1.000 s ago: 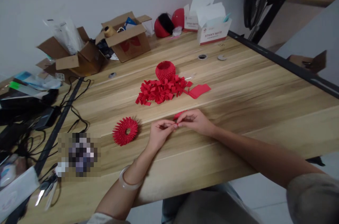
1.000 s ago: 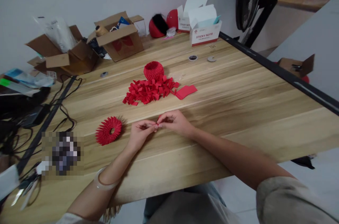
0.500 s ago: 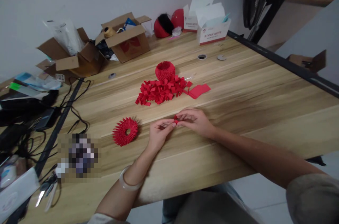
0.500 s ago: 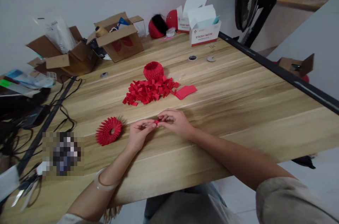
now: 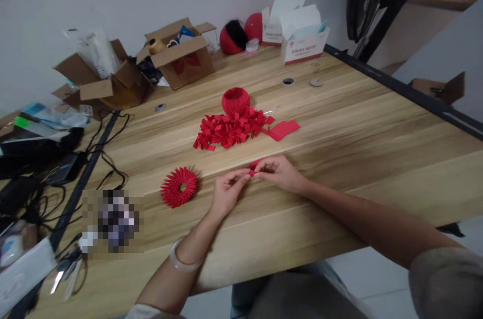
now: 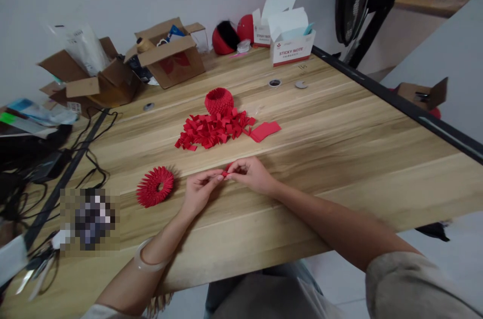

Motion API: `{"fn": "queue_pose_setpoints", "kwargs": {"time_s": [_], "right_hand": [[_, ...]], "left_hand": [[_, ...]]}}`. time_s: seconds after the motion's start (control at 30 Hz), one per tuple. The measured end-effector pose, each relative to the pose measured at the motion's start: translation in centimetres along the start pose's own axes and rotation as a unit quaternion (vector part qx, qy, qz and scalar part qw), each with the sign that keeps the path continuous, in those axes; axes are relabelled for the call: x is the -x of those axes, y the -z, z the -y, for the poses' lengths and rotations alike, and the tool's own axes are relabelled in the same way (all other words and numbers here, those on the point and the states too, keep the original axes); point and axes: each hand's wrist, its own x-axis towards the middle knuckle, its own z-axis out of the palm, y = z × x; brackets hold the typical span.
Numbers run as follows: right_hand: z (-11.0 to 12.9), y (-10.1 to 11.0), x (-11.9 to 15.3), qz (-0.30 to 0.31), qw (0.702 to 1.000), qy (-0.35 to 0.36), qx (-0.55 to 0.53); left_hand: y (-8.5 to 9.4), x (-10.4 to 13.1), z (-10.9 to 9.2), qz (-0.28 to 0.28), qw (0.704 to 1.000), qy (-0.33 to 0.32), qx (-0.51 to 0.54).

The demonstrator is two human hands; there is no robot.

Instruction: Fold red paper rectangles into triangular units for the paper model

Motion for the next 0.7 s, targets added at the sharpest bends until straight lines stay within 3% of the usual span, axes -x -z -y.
{"fn": "queue_pose_setpoints", "kwargs": {"time_s": [0.27, 0.5, 0.6, 0.7], "right_hand": [[-0.28, -0.02, 0.11, -0.009, 0.999, 0.030, 0.032], [-0.40, 0.09, 0.23, -0.017, 0.989, 0.087, 0.114], [-0.29, 0.37, 0.07, -0.037, 0.963, 0.156, 0.216], [-0.26, 0.70, -0.05, -0.045, 0.909, 0.206, 0.359]], "left_hand": [[0.08, 0.37, 0.30, -0.012, 0.995, -0.059, -0.080], [0.30, 0.49, -0.06, 0.027, 0.985, -0.093, -0.141], [0.33, 0.28, -0.11, 0.025, 0.986, -0.081, -0.145], [0.48, -0.26, 0.26, -0.017, 0.992, -0.069, -0.104]]}}
